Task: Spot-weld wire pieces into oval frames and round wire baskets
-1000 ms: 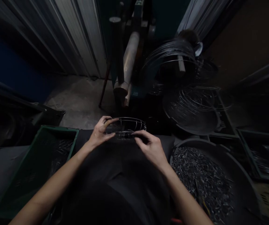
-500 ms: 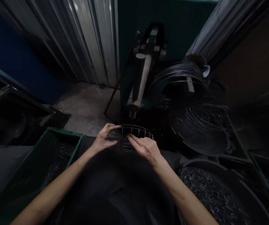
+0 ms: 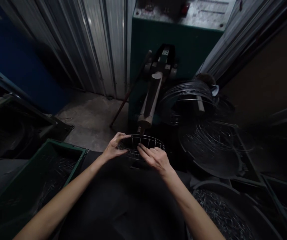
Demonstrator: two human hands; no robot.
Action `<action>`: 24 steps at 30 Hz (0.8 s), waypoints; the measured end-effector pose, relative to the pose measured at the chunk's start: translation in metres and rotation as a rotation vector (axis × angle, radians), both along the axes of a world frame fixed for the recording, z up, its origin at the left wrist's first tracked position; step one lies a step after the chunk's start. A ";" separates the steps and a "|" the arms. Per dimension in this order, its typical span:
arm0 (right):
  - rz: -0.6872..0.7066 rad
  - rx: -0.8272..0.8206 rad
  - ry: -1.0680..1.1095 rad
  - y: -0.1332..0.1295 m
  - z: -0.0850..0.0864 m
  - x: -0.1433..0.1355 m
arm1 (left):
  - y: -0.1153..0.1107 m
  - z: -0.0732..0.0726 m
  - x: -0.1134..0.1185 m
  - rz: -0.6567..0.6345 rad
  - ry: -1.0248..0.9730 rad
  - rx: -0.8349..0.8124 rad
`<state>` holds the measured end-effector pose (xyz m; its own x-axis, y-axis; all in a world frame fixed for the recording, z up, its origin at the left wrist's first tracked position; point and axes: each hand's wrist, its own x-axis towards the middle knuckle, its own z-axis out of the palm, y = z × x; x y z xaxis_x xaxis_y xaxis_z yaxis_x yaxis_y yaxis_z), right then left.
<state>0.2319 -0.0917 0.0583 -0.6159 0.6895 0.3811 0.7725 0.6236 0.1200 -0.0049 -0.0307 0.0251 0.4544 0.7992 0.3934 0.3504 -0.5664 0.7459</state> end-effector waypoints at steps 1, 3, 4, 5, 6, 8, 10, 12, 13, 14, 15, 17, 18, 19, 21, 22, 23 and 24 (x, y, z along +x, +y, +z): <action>-0.012 0.012 0.000 0.000 0.000 0.000 | 0.001 0.000 0.000 -0.002 -0.005 0.001; -0.038 0.008 0.016 -0.001 -0.001 -0.002 | 0.003 -0.001 0.001 -0.002 -0.015 0.002; -0.049 0.000 0.031 -0.001 -0.001 -0.003 | 0.003 -0.001 0.001 -0.002 -0.018 0.001; -0.056 -0.006 0.047 0.000 -0.002 -0.004 | 0.004 -0.002 0.002 0.000 -0.018 0.000; -0.060 -0.008 0.063 0.000 -0.002 -0.004 | 0.005 -0.003 0.002 0.003 -0.016 -0.001; -0.063 -0.005 0.088 0.001 -0.002 -0.006 | 0.008 -0.005 0.003 0.009 -0.010 0.000; -0.063 -0.002 0.102 0.003 -0.003 -0.006 | 0.011 -0.007 0.004 0.011 -0.008 0.008; -0.061 0.017 0.100 0.005 -0.003 -0.006 | 0.015 -0.008 0.004 0.010 -0.005 0.019; -0.058 0.034 0.087 0.006 -0.003 -0.006 | 0.016 -0.008 0.003 0.008 0.000 0.024; -0.056 0.056 0.068 0.007 -0.003 -0.007 | 0.017 -0.008 0.002 0.007 0.006 0.030; -0.055 0.081 0.048 0.008 -0.003 -0.009 | 0.017 -0.008 0.001 0.005 0.011 0.038; -0.063 0.115 0.017 0.010 -0.002 -0.014 | 0.017 -0.009 -0.002 -0.016 0.021 0.055; -0.075 0.108 0.010 0.010 -0.001 -0.017 | 0.015 -0.010 -0.003 -0.030 0.023 0.067; -0.091 0.087 0.015 0.010 0.001 -0.020 | 0.014 -0.012 -0.005 -0.039 0.024 0.079; -0.133 0.010 0.058 0.003 0.006 -0.020 | 0.011 -0.018 -0.006 -0.013 0.013 0.092; -0.165 -0.031 0.101 -0.006 0.008 -0.017 | 0.011 -0.022 -0.006 0.026 -0.002 0.088; -0.213 -0.058 0.161 -0.018 0.009 -0.010 | 0.010 -0.025 -0.006 0.069 -0.022 0.077; -0.291 -0.067 0.236 -0.035 0.008 0.000 | 0.011 -0.029 -0.005 0.103 -0.045 0.060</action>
